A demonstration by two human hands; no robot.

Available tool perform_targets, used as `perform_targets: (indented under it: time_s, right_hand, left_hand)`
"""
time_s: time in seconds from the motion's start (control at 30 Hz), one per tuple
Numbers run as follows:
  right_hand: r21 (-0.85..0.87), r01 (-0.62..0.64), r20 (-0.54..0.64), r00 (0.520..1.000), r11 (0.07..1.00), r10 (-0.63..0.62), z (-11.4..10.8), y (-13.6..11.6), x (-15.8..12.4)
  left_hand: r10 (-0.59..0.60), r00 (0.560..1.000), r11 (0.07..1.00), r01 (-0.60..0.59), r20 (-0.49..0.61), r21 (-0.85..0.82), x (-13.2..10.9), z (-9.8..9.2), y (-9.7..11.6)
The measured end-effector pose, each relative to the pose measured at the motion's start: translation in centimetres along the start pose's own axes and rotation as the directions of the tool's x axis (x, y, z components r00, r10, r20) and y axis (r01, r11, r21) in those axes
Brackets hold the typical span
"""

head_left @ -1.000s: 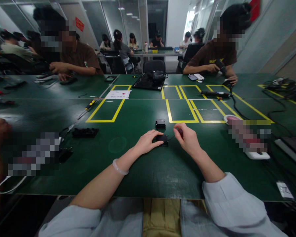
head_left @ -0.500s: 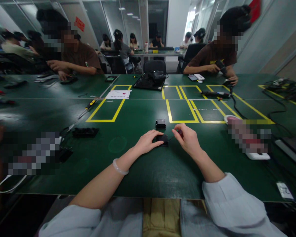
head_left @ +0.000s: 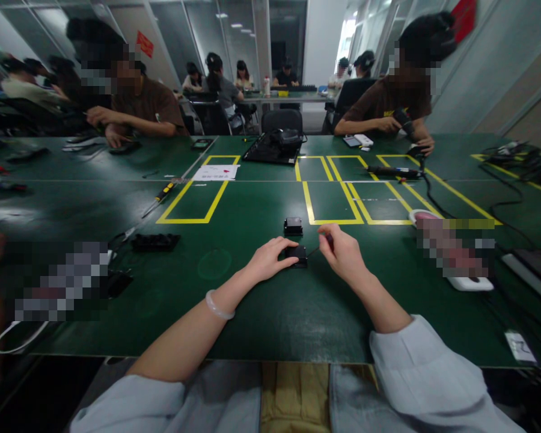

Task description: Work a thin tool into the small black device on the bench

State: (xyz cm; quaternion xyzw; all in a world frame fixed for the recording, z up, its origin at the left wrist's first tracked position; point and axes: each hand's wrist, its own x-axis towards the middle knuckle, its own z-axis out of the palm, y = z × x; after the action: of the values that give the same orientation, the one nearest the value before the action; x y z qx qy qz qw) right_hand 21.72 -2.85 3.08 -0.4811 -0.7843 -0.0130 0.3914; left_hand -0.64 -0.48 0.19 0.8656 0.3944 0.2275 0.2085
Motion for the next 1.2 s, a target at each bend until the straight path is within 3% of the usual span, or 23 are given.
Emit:
perform_targets:
  time_s: [0.6, 0.97, 1.2]
  right_hand:
    - [-0.055, 0.036, 0.059, 0.998, 0.998, -0.033, 0.2, -1.2, 0.0]
    - [-0.185, 0.062, 0.232, 0.972, 0.981, -0.017, -0.7, -1.9, 1.3]
    - [-0.169, 0.08, 0.186, 0.981, 0.982, -0.048, -0.8, -1.9, 1.1]
  left_hand:
    - [-0.011, 1.0, 1.0, 0.011, -0.009, 0.001, 0.0, 0.2, -0.1]
    - [-0.006, 1.0, 1.0, 0.006, -0.014, -0.014, 0.0, 0.1, -0.3]
    - [-0.009, 1.0, 1.0, 0.009, -0.005, -0.021, 0.0, 0.1, -0.1]
